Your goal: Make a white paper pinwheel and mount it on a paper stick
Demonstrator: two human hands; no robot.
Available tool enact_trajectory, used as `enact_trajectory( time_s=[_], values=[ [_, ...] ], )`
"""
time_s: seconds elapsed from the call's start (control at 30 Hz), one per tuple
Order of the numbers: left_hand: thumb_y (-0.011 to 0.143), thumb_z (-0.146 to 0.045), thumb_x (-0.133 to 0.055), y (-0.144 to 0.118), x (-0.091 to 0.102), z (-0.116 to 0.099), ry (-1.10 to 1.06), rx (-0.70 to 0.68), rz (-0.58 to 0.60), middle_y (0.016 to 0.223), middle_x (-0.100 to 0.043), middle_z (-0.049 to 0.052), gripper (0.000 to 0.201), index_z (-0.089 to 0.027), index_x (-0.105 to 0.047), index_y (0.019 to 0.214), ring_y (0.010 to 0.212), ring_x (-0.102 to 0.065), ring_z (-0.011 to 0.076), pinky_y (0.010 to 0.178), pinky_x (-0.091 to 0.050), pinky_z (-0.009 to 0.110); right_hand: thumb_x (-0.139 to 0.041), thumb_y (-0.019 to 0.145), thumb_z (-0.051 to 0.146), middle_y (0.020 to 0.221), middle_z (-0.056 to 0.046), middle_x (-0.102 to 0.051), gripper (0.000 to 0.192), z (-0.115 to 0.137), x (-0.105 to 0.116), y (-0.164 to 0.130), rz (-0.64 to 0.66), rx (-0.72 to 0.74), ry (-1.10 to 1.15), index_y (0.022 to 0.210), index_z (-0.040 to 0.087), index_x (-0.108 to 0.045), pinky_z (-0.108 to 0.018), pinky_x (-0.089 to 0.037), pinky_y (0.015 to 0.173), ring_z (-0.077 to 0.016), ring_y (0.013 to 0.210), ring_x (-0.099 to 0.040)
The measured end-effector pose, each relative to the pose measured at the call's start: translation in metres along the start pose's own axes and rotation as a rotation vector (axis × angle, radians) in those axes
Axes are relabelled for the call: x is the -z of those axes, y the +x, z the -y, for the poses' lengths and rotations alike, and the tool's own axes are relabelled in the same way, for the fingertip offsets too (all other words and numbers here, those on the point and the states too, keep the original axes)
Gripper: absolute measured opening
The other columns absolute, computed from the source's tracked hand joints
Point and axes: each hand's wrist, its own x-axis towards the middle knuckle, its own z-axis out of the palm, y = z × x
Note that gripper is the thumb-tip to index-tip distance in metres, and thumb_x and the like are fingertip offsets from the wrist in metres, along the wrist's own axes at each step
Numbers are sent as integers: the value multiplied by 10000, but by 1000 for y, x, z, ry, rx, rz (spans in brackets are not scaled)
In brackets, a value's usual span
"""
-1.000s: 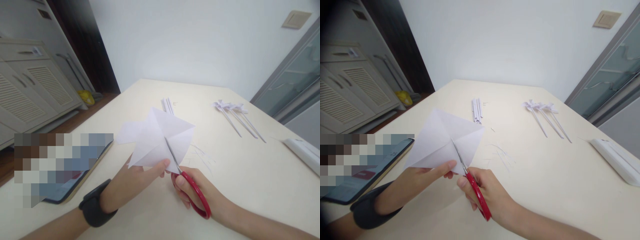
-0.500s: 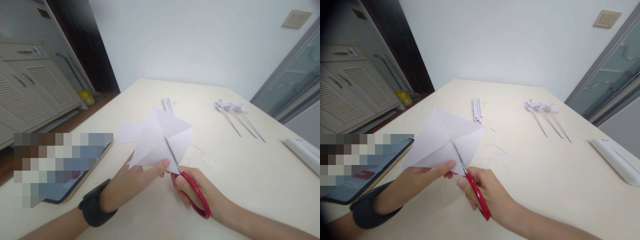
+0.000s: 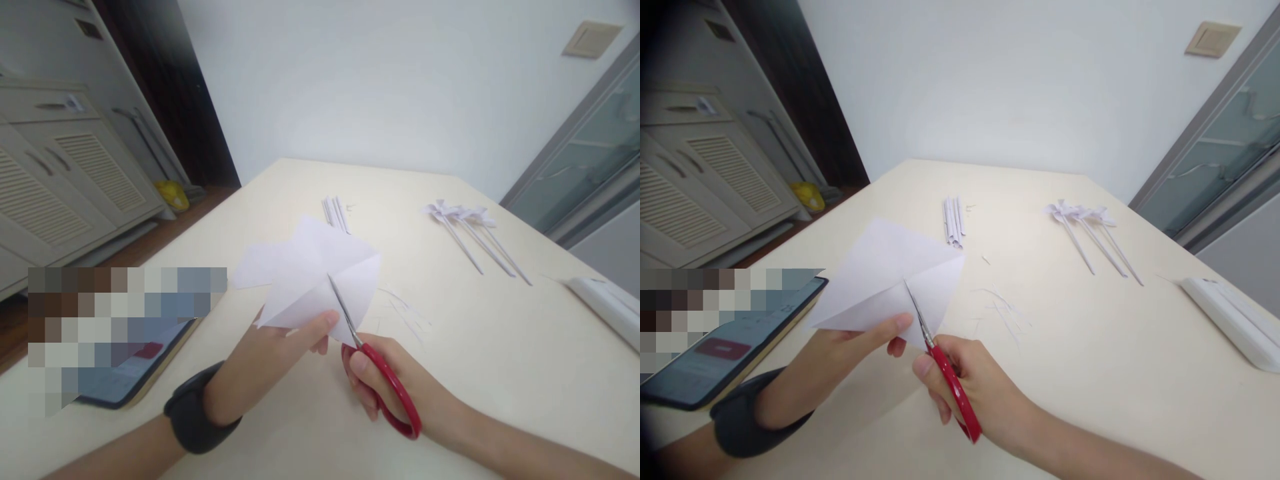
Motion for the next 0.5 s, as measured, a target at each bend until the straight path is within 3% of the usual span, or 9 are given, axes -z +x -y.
enact_trajectory(
  time_s=[0.1, 0.2, 0.33, 0.4, 0.5],
  values=[
    [789, -409, -493, 1, 0, 2, -114, 20, -33, 565, -600, -35, 356, -219, -476, 487, 640, -606, 185, 781, -440, 290, -428, 869, 435, 481, 57, -415, 327, 2, -1, 0, -13, -12, -5, 679, 168, -432, -184, -316, 444, -62, 435, -377],
    [793, -307, -518, 3, 4, 1, -329, -55, -172, 557, -544, -35, 342, -206, -446, 475, 632, -563, 162, 780, -427, 284, -427, 863, 451, 486, 60, -400, 334, 2, 0, -1, 14, -31, -28, 679, 171, -427, -187, -307, 451, -62, 443, -371],
    [769, -150, -495, 9, 12, -7, -760, -176, -288, 563, -458, -30, 237, -203, -478, 539, 554, -432, 130, 503, -391, 243, -464, 839, 455, 499, 54, -429, 315, 4, 4, -3, 59, -112, -66, 699, 174, -438, -192, -304, 454, -69, 454, -386],
    [766, -128, -460, 10, 17, -10, -887, -188, -304, 557, -431, -25, 229, -200, -499, 552, 537, -392, 123, 467, -363, 236, -454, 847, 440, 484, 50, -432, 326, 5, 6, -2, 55, -136, -46, 659, 174, -428, -198, -323, 466, -73, 448, -394],
    [745, -155, -437, 10, 23, -7, -782, -150, -278, 528, -425, -13, 261, -190, -470, 489, 512, -401, 124, 467, -386, 254, -418, 870, 400, 488, 31, -458, 356, 6, 11, 3, 11, -148, -10, 599, 170, -415, -207, -342, 492, -84, 473, -423]
  ],
)
